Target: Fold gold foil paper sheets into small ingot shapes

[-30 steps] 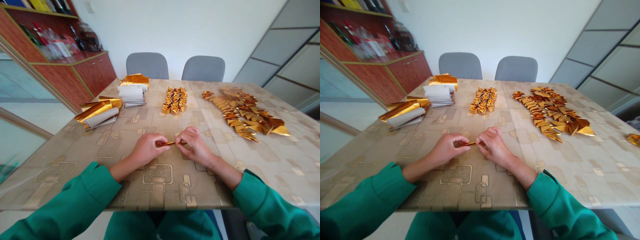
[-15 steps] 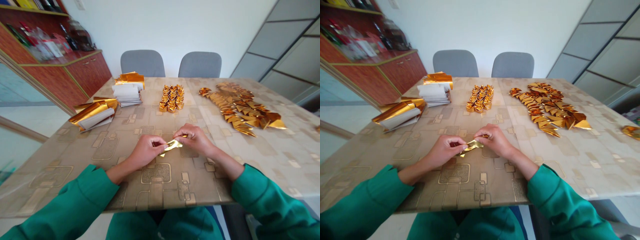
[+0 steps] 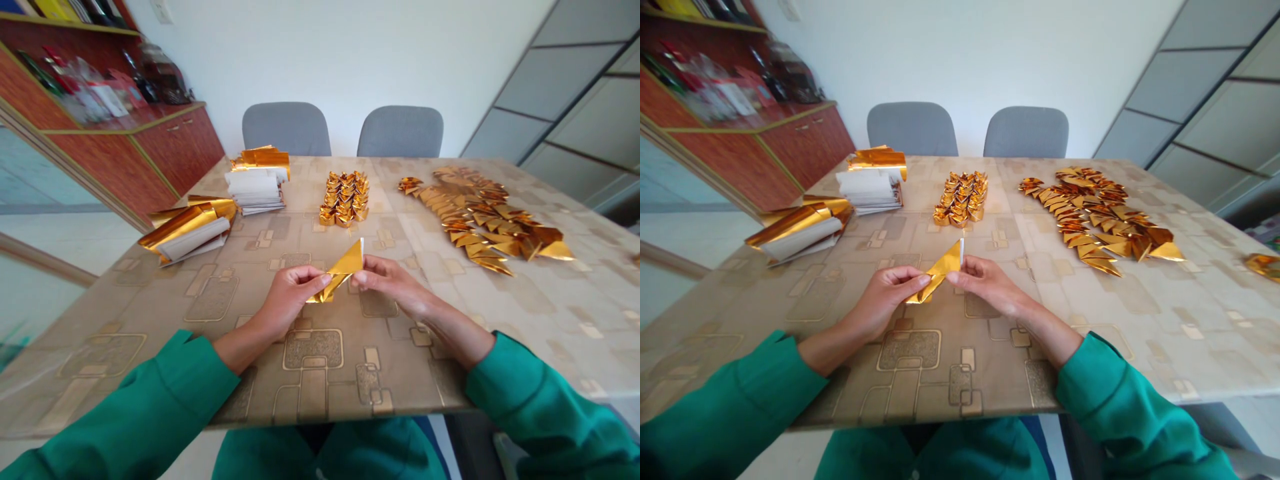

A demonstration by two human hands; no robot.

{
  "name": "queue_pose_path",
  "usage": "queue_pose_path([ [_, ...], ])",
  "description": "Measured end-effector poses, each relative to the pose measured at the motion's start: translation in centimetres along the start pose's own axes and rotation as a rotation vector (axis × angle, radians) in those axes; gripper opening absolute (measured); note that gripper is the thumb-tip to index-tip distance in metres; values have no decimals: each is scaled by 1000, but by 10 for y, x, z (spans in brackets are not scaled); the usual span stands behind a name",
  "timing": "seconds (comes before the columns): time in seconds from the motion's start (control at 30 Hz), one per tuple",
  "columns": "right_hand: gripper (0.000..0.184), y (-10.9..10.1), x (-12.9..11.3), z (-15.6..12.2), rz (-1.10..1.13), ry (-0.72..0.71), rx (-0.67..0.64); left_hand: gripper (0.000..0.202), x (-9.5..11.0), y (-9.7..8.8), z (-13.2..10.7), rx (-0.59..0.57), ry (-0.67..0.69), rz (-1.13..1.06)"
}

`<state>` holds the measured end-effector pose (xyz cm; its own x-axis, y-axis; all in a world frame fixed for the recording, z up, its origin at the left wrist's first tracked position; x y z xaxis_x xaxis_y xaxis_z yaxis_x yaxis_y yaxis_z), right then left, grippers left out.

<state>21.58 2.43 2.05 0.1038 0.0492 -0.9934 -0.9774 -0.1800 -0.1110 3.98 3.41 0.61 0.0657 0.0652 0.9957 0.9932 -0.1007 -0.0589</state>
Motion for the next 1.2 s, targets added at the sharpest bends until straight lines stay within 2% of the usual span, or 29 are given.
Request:
queue_pose_path([
  [0.07,36,8,3,-1,64,-2,-11,24,1,3,-1,-27,23,12],
  [0.17,32,9,10,2,75,-1,18,24,3,5,-1,-61,63,41],
  [0.37,34,15,11,0,84,17,1,25,5,4,-3,-17,116,68],
  [0.57,36,15,11,-2,-34,-37,42,23,4,6,-4,-22,126,54],
  [0.7,32,11,8,-3,2,-33,-63,20,2,2,-1,-8,149,27],
  [0.73,32,11,5,-3,22,-37,-97,20,3,1,0,7,163,36],
  [0.8,47,8,-2,-4,54,-57,-123,19,6,-2,0,29,220,87],
  [0.83,53,5,-5,-5,58,-70,-104,18,10,-2,-1,30,276,131],
  [0.87,52,3,-7,-5,46,-90,-71,16,15,-2,-2,32,349,184],
  [0.97,21,-3,-16,-6,-62,-221,55,12,32,-3,-10,86,601,335],
  [1.03,9,-3,-24,-9,-169,-371,109,12,38,-6,-13,135,686,406],
  [1.1,6,-1,-33,-13,-289,-526,141,16,39,-7,-14,147,696,460],
  [1.2,5,4,-45,-21,-468,-767,179,18,36,-10,-13,148,641,454],
])
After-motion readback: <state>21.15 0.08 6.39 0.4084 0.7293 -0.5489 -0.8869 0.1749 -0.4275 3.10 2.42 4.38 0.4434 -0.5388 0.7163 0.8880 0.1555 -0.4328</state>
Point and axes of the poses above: each hand's wrist, its own z-axis towards the middle knuckle, its own y-axis out of the palm, x = y × z, the point moved 6 cm from there along z, towards the middle knuckle, and after that the axes turned 12 degrees about x, right-handed, at the moved point
